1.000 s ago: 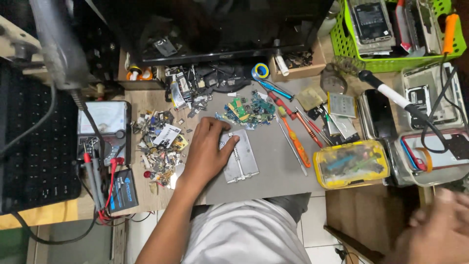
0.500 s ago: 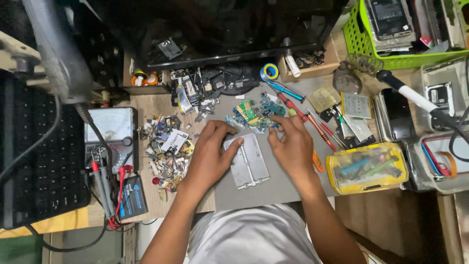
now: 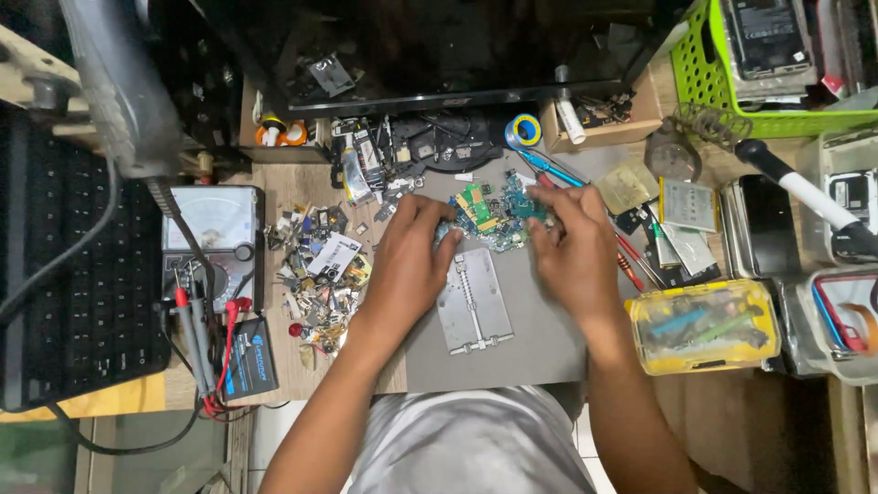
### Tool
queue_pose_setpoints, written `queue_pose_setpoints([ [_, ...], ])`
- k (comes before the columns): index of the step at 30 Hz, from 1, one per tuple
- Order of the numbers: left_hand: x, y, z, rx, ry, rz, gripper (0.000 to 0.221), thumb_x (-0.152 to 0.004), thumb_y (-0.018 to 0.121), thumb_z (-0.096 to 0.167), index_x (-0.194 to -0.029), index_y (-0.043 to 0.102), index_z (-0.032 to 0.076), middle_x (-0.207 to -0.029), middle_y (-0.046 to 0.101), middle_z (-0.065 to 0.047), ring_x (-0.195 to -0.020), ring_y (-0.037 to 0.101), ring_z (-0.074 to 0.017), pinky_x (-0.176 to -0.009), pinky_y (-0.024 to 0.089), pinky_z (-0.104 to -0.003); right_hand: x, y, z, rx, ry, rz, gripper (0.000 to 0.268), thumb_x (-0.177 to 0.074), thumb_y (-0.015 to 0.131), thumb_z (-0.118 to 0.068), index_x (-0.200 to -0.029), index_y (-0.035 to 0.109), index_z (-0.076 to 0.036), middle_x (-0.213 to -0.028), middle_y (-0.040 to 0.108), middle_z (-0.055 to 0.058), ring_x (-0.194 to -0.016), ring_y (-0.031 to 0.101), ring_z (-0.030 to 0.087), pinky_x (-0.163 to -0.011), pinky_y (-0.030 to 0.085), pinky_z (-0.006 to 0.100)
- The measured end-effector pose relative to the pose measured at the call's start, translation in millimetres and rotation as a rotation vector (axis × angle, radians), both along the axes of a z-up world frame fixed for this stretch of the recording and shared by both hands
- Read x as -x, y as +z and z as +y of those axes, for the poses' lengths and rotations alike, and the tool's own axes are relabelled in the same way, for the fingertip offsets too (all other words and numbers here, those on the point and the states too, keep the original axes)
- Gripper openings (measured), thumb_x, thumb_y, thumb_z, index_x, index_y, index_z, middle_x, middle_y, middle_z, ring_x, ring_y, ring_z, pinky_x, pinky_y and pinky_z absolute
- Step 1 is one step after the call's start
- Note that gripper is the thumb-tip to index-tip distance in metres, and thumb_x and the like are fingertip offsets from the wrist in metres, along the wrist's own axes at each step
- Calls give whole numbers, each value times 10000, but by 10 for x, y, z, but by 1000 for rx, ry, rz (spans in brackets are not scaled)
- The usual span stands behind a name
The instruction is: A person is repairing a small electronic circuit board by using a soldering iron to attach or fix components.
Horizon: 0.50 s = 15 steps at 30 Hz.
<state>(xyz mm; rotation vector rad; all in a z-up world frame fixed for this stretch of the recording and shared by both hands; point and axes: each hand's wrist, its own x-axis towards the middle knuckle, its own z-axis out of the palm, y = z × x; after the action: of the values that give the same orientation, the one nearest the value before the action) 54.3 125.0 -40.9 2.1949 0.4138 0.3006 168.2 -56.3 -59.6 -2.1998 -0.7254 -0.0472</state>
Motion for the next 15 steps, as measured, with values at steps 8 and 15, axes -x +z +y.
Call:
queue_pose_setpoints([
  [8, -276, -84, -116, -89, -69, 3, 218, -904, 744, 108, -1098, 721, 13, -1056, 551, -161, -1014, 658, -445, -849, 561, -552, -249, -150, -29, 114, 46, 7, 410, -810, 742, 39, -1182, 793, -125, -956, 650, 124, -693, 657, 303, -688, 545, 411],
  [15, -371, -230, -174, -172, -90, 20, 252, -895, 737, 92, -1140, 729, 34, -1020, 547, -132, -981, 661, -419, -848, 548, -505, -224, -228, 11, 149, -3, 29, 300, -816, 800, -37, -1083, 820, -174, -976, 648, 82, -758, 694, 315, -748, 567, 423],
])
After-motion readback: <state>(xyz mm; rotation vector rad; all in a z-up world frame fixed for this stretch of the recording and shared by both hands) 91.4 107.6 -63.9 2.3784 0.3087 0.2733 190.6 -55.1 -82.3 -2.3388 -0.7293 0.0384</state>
